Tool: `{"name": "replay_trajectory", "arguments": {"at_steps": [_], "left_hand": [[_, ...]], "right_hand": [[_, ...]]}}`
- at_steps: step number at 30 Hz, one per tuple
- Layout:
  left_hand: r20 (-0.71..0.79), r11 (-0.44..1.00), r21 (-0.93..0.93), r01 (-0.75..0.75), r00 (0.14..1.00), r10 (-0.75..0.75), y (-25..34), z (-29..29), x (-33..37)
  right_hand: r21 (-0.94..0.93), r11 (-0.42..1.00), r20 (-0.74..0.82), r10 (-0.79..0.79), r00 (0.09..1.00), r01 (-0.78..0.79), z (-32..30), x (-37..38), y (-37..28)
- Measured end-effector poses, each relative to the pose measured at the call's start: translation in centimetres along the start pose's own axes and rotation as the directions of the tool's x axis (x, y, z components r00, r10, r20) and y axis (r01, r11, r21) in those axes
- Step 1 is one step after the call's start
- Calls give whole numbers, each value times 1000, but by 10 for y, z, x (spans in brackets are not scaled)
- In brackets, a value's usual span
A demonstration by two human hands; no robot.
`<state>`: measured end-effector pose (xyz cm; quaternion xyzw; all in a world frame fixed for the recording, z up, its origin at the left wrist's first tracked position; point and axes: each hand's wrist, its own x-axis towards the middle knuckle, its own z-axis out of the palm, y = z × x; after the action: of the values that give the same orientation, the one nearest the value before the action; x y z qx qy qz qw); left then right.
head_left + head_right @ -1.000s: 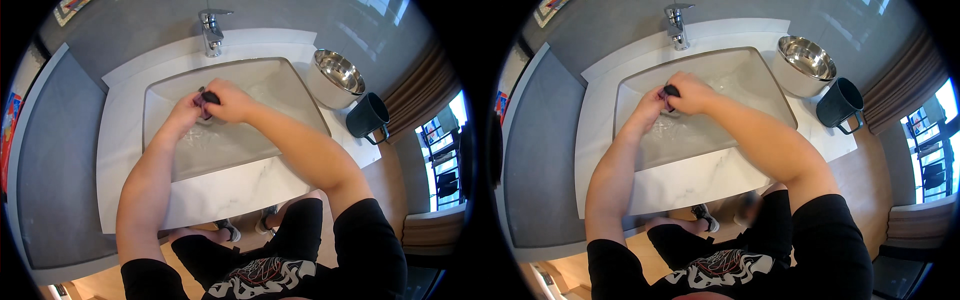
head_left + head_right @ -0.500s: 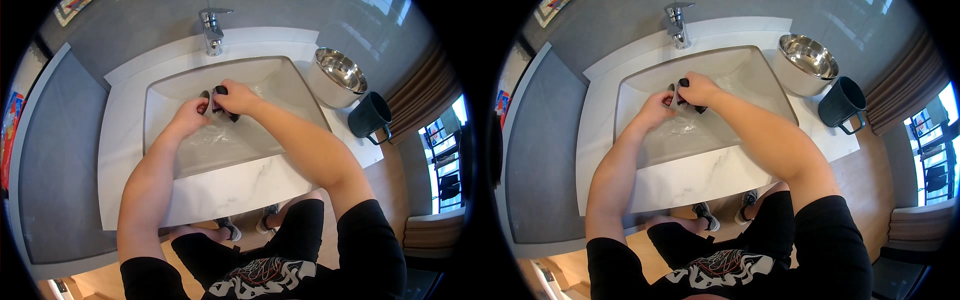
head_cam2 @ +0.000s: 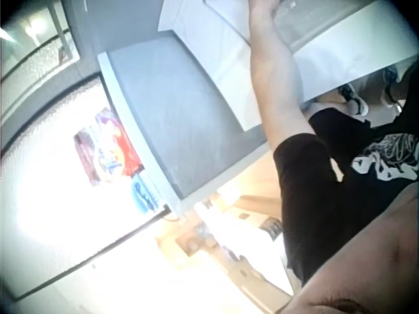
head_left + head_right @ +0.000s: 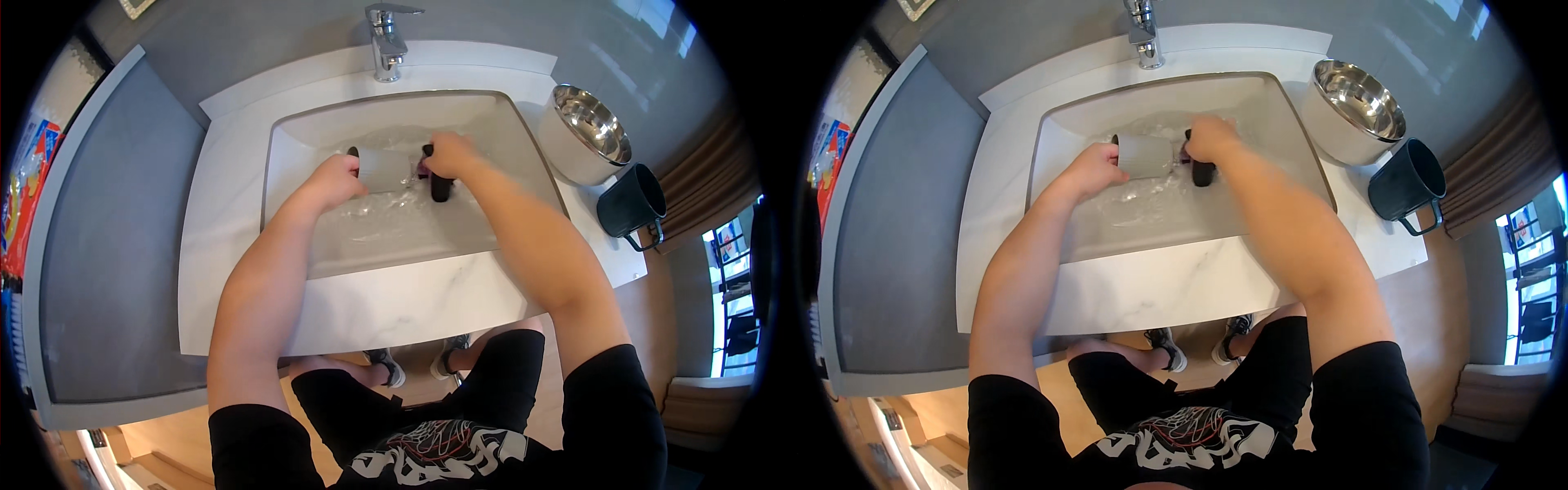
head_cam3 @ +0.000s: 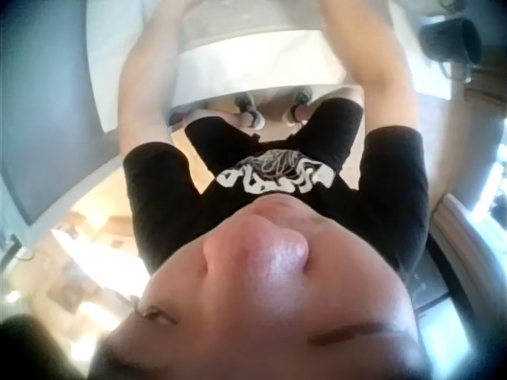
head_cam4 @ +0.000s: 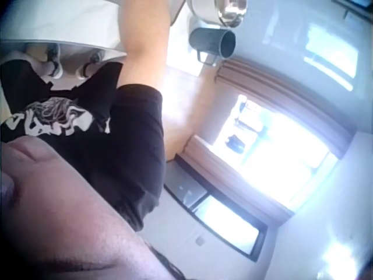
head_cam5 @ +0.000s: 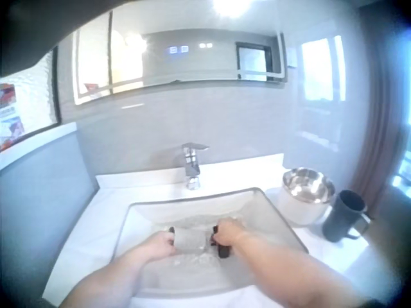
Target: The person washes a dark blue mug and a purple cloth in a sink filled with water by hand, scrubbing the inside and outside of the mug with the cloth before placing the mug on the counter.
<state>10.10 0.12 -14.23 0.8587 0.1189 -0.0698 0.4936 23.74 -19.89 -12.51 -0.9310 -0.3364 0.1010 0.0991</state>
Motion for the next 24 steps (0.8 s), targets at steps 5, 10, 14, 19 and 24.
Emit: {"name": "replay_trajectory", "arguments": {"at_steps": [5,10,14,19,24], "left_hand": [[23,1000,-21,-8,1000,8,15,1,-8],[0,979,-132,153,988,-154,18,0,-7],[-3,980,-160,116,993,-118,13,4,-1],[-76,997,-75,13,997,-19,18,9,-11],[71,987,-154,-48,996,59,13,10,-8]], "right_hand": [[-60,973,390,-181,903,221,3,-15,-7],[5,1000,416,22,909,-27,0,-7,-14],[138,931,215,306,928,-339,9,5,1],[391,871,-123,-269,955,296,-4,-12,-36],[437,636,-375,-514,771,636,-10,-25,-64]]}}
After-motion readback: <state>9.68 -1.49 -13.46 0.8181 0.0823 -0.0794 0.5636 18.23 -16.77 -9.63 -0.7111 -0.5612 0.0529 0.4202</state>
